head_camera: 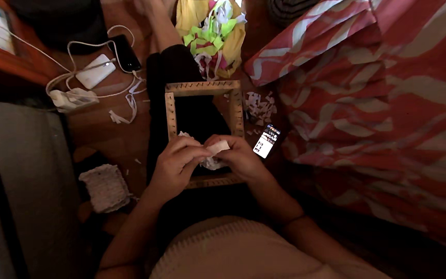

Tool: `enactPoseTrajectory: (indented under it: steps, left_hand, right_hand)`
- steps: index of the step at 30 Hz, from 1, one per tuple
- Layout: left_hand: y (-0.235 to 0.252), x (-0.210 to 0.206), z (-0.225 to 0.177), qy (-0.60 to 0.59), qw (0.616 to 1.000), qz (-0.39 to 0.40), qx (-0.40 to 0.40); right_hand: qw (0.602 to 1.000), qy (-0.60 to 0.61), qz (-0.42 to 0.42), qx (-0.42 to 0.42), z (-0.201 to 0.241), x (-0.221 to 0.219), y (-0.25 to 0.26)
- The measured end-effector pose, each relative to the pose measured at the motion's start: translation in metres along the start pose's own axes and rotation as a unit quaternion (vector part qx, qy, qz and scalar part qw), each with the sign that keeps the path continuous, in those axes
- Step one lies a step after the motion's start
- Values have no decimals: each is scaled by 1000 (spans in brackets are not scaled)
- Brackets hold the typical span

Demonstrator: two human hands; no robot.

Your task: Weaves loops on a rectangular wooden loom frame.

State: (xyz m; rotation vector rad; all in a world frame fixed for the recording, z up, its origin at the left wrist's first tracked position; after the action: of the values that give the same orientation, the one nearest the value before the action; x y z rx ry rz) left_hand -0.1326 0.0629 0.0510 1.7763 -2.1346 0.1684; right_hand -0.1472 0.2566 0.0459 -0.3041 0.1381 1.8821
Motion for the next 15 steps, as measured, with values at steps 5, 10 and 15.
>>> enactPoseTrajectory:
  steps: [5, 10, 15]
  left_hand:
    - [0, -2, 0, 13, 1000, 0, -4]
    - [2, -4, 1, 45, 998, -12, 29]
    - [3, -2, 4, 67, 994, 13, 81]
  right_hand:
    - [1000, -20, -1, 9, 3, -3, 0]
    - [992, -86, 21, 88, 2, -3, -2]
    - [967, -191, 35, 165, 2, -3, -2]
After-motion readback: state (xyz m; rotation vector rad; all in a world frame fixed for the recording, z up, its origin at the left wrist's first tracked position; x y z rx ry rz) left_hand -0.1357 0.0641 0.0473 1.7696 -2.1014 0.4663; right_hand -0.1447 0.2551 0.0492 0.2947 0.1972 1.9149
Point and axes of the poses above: each hand's wrist, its own y-axis towards the middle knuckle, its own x-axis out of the back of the hand, z = x × y, the point moved 1 cm from there along y, towards the middle knuckle, and after that the axes turned 15 degrees about x, right-handed, at the moved point
